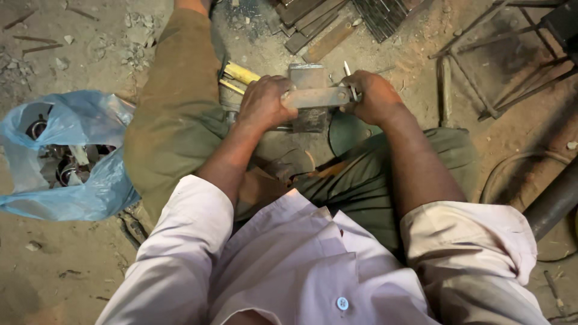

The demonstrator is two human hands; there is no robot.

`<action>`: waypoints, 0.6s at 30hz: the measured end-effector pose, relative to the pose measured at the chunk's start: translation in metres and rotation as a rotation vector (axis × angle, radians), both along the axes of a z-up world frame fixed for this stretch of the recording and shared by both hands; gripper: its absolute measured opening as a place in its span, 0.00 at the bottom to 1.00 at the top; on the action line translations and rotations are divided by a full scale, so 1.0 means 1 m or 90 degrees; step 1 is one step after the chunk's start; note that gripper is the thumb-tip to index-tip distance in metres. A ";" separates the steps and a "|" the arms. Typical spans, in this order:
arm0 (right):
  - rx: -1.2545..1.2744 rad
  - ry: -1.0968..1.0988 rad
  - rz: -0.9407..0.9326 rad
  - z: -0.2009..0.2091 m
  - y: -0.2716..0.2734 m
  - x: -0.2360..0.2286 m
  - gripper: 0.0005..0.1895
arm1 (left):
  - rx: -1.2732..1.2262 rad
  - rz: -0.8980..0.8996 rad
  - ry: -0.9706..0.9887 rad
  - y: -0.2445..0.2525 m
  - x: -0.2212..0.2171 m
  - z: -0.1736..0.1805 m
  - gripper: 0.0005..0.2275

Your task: The person sits on the floor and uses a metal file to smooth the edges of rectangular metal bars. They hold the bar with one hand and file the edges with the other, occasionally flipping the bar to work on different sides. The person also uses a green grinding wheel to smooth the edges of the metal bars.

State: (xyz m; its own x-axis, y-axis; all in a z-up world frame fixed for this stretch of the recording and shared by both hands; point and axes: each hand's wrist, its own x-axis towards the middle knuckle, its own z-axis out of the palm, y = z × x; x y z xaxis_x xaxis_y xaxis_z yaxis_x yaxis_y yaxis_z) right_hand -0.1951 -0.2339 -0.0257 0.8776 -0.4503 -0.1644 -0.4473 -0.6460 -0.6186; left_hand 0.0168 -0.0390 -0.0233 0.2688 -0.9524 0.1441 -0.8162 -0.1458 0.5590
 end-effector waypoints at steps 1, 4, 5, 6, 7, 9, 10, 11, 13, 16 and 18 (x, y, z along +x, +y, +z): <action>0.001 0.009 -0.007 0.001 0.000 0.000 0.31 | 0.003 0.001 0.001 0.000 -0.001 0.002 0.21; 0.003 0.025 -0.017 0.003 0.001 -0.001 0.28 | 0.070 0.026 -0.002 0.000 -0.003 0.006 0.18; -0.009 0.016 -0.017 0.002 0.002 -0.001 0.29 | 0.103 0.039 -0.006 0.001 -0.004 0.008 0.17; -0.020 0.006 -0.017 0.002 0.003 -0.002 0.30 | 0.054 0.037 -0.026 0.004 -0.005 0.008 0.23; -0.033 -0.005 -0.017 0.002 0.002 -0.002 0.31 | 0.003 0.037 -0.049 0.008 -0.007 0.008 0.29; 0.023 0.013 -0.127 0.000 0.006 -0.011 0.37 | -0.048 0.090 -0.047 0.017 -0.011 0.003 0.39; 0.051 0.022 -0.182 -0.001 0.006 -0.016 0.39 | -0.049 0.145 -0.022 0.023 -0.014 -0.001 0.43; 0.062 0.022 -0.177 -0.003 0.006 -0.018 0.39 | -0.048 0.200 0.001 0.028 -0.017 -0.006 0.47; 0.086 0.020 -0.165 -0.005 0.008 -0.023 0.39 | 0.039 0.334 0.342 0.033 -0.026 -0.015 0.41; 0.288 0.116 -0.205 0.003 0.026 -0.023 0.30 | 0.067 0.334 0.604 0.047 -0.037 -0.016 0.31; 0.193 0.160 -0.238 0.013 0.034 -0.019 0.32 | 0.057 0.307 0.608 0.050 -0.036 -0.015 0.27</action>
